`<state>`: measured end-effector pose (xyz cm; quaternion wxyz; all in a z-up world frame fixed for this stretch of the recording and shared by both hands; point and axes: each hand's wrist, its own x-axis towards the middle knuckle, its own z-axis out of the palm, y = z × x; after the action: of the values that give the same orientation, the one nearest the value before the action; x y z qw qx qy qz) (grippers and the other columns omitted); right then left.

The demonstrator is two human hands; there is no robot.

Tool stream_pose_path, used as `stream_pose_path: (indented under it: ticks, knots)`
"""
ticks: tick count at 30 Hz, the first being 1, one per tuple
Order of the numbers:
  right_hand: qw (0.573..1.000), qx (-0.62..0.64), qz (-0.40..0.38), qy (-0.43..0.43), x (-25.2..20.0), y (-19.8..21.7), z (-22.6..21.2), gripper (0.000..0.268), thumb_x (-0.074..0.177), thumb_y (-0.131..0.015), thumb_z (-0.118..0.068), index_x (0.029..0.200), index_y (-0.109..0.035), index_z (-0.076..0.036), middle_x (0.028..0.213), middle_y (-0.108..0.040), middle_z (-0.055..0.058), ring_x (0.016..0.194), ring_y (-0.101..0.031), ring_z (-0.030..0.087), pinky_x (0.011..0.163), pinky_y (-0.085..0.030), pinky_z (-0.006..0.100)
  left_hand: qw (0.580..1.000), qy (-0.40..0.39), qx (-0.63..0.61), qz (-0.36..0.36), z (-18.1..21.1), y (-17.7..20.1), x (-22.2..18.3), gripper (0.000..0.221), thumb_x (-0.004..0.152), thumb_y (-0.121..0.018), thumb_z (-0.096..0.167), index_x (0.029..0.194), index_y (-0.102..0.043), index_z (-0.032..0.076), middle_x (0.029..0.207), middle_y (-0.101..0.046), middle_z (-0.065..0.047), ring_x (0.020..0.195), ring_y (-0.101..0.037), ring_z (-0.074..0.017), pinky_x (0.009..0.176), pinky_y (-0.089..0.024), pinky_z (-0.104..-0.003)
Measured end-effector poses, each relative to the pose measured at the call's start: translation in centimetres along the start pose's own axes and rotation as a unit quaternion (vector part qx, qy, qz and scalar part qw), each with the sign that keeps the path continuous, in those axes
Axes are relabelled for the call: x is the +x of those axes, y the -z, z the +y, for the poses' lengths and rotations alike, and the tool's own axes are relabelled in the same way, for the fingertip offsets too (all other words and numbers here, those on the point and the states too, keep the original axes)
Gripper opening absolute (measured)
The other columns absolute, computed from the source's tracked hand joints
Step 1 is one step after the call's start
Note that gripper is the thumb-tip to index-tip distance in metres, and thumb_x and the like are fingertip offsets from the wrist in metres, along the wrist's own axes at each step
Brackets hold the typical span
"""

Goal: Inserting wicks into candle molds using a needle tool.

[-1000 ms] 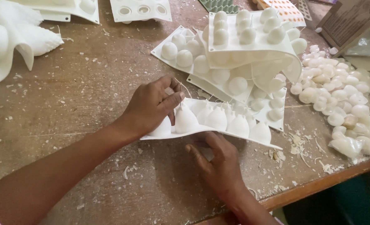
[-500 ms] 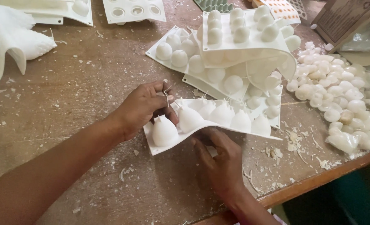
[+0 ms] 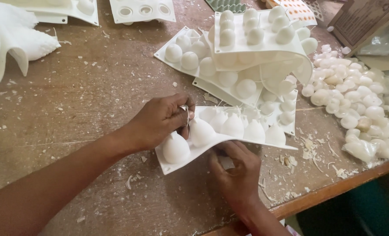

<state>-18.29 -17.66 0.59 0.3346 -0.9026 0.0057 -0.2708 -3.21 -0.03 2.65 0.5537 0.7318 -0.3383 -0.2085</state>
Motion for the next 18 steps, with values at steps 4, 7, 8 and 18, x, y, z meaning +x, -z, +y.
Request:
stream_pose_path:
  ticks: [4, 7, 8, 18]
  knots:
    - [0.999, 0.045, -0.005, -0.015, -0.5, -0.2, 1.0, 0.017, 0.084, -0.075, -0.003, 0.101, -0.076, -0.001, 0.092, -0.078, 0.008, 0.08, -0.077, 0.015, 0.07, -0.064, 0.026, 1.0, -0.01, 0.023, 0.001, 0.2, 0.0, -0.2, 0.017, 0.099, -0.059, 0.022, 0.105, -0.063, 0.006, 0.071, -0.075, -0.003, 0.062, -0.07, -0.007, 0.06, -0.056, -0.026]
    - [0.994, 0.092, -0.004, -0.057, -0.7, -0.2, 1.9, 0.018, 0.085, -0.076, -0.005, 0.103, -0.077, -0.001, 0.095, -0.079, 0.009, 0.082, -0.076, 0.015, 0.071, -0.063, 0.027, 0.998, -0.017, -0.052, -0.025, 0.1, -0.1, -0.2, 0.019, 0.099, -0.061, 0.022, 0.107, -0.063, 0.005, 0.074, -0.076, -0.005, 0.066, -0.071, -0.0084, 0.063, -0.058, -0.026]
    - [0.986, 0.125, -0.006, -0.106, -0.7, -0.2, 2.0, 0.017, 0.086, -0.076, -0.005, 0.102, -0.077, 0.0, 0.094, -0.079, 0.011, 0.081, -0.074, 0.015, 0.069, -0.062, 0.028, 0.997, 0.004, -0.073, -0.035, 0.7, -0.2, -0.3, 0.021, 0.096, -0.064, 0.022, 0.107, -0.063, 0.004, 0.076, -0.077, -0.006, 0.068, -0.072, -0.0096, 0.063, -0.058, -0.027]
    - [0.937, 0.281, -0.007, -0.208, -0.2, 0.0, 1.4, 0.026, 0.085, -0.073, -0.004, 0.11, -0.072, 0.004, 0.103, -0.079, 0.012, 0.092, -0.074, 0.015, 0.082, -0.061, 0.028, 0.994, 0.074, -0.03, 0.075, 1.9, -1.8, -1.4, 0.025, 0.078, -0.081, 0.022, 0.092, -0.074, 0.002, 0.079, -0.081, -0.011, 0.067, -0.077, -0.0134, 0.064, -0.062, -0.03]
